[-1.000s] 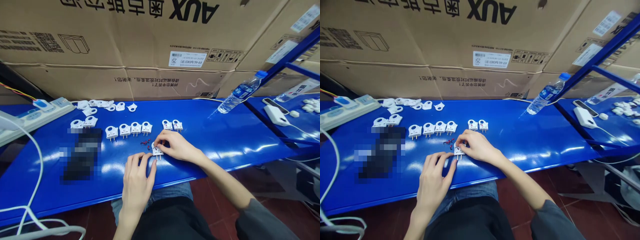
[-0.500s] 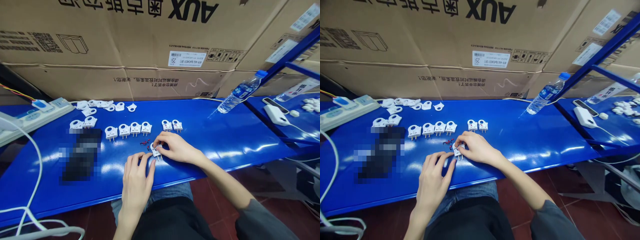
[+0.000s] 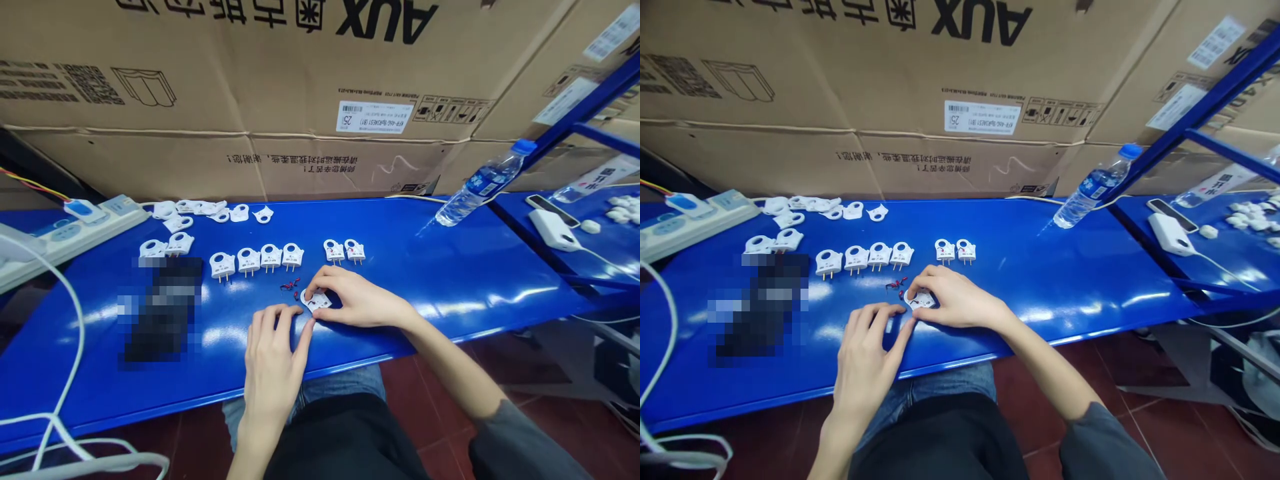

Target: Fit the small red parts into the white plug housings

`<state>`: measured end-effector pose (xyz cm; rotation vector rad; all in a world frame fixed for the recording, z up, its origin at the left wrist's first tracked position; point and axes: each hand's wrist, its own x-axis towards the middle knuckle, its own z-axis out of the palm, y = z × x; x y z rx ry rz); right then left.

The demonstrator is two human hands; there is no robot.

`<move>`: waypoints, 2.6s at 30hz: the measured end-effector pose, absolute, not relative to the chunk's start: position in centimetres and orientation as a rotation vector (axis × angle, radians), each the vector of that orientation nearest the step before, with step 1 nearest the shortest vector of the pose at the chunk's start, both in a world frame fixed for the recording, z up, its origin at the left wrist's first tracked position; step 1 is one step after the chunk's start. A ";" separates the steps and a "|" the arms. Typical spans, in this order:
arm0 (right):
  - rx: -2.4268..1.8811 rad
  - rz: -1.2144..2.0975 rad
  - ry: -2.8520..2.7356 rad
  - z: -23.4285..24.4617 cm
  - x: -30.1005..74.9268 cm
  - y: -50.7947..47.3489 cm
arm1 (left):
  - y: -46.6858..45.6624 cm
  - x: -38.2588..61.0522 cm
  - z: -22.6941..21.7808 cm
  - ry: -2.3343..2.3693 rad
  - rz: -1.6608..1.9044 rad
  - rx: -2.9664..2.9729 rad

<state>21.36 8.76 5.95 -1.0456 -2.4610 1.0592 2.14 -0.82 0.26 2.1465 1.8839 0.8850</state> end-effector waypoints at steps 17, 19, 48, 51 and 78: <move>-1.054 0.927 -2.506 5.5 21.9 8.8 | -0.9 2.2 0.3 1.888 0.917 2.189; -1.060 0.913 -2.500 5.4 21.8 8.8 | -0.9 2.2 0.2 1.882 0.917 2.193; -1.443 0.271 -2.363 4.3 20.8 10.8 | -1.1 2.2 0.6 1.894 0.898 2.171; -1.434 0.241 -2.378 3.9 20.5 11.4 | -1.1 2.2 0.6 1.891 0.906 2.168; -1.123 0.446 -2.324 4.5 18.1 11.8 | -1.2 2.3 0.6 1.900 1.038 2.048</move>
